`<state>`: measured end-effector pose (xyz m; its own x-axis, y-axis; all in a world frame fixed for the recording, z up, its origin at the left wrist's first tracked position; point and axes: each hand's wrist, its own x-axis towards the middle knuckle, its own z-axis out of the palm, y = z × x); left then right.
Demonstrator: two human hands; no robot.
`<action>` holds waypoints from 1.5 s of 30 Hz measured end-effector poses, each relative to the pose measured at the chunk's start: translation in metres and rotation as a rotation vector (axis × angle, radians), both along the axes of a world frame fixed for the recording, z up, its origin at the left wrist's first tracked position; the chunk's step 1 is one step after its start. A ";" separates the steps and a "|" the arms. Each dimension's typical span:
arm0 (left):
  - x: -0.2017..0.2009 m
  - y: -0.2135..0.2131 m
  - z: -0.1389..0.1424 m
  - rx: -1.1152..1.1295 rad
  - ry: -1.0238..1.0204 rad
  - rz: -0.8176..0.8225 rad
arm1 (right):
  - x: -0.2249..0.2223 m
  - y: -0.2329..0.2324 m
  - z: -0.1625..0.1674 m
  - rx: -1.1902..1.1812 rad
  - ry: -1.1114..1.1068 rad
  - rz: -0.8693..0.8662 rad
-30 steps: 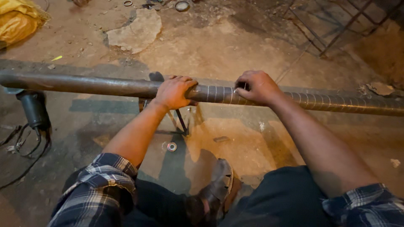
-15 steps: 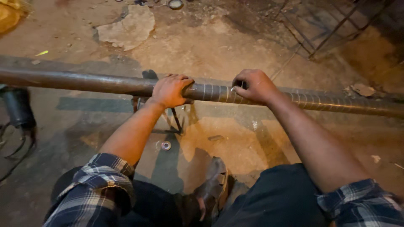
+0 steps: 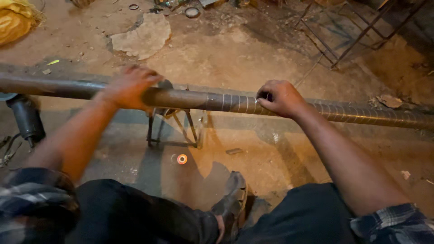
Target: The person marks a long metal pipe with a white marker while sitting on the floor. They repeatedly draw lines along the pipe's surface, occasionally pausing to reposition their hands.
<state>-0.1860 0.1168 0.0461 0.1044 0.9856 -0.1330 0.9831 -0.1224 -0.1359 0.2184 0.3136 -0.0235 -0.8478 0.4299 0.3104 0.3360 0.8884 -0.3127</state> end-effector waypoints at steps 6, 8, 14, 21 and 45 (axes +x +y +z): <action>-0.033 -0.030 0.024 -0.106 0.285 0.146 | -0.003 -0.004 0.000 0.015 -0.026 0.008; -0.033 -0.031 0.024 -0.134 0.287 0.192 | -0.004 -0.005 0.000 0.006 -0.041 0.006; -0.032 -0.025 0.025 -0.134 0.237 0.177 | 0.003 -0.008 -0.001 0.017 -0.035 -0.005; -0.040 -0.031 -0.012 0.140 0.238 0.269 | 0.008 -0.005 0.004 -0.017 -0.042 -0.049; -0.032 -0.015 0.009 -0.100 0.183 0.276 | -0.014 -0.013 -0.004 -0.059 0.008 0.042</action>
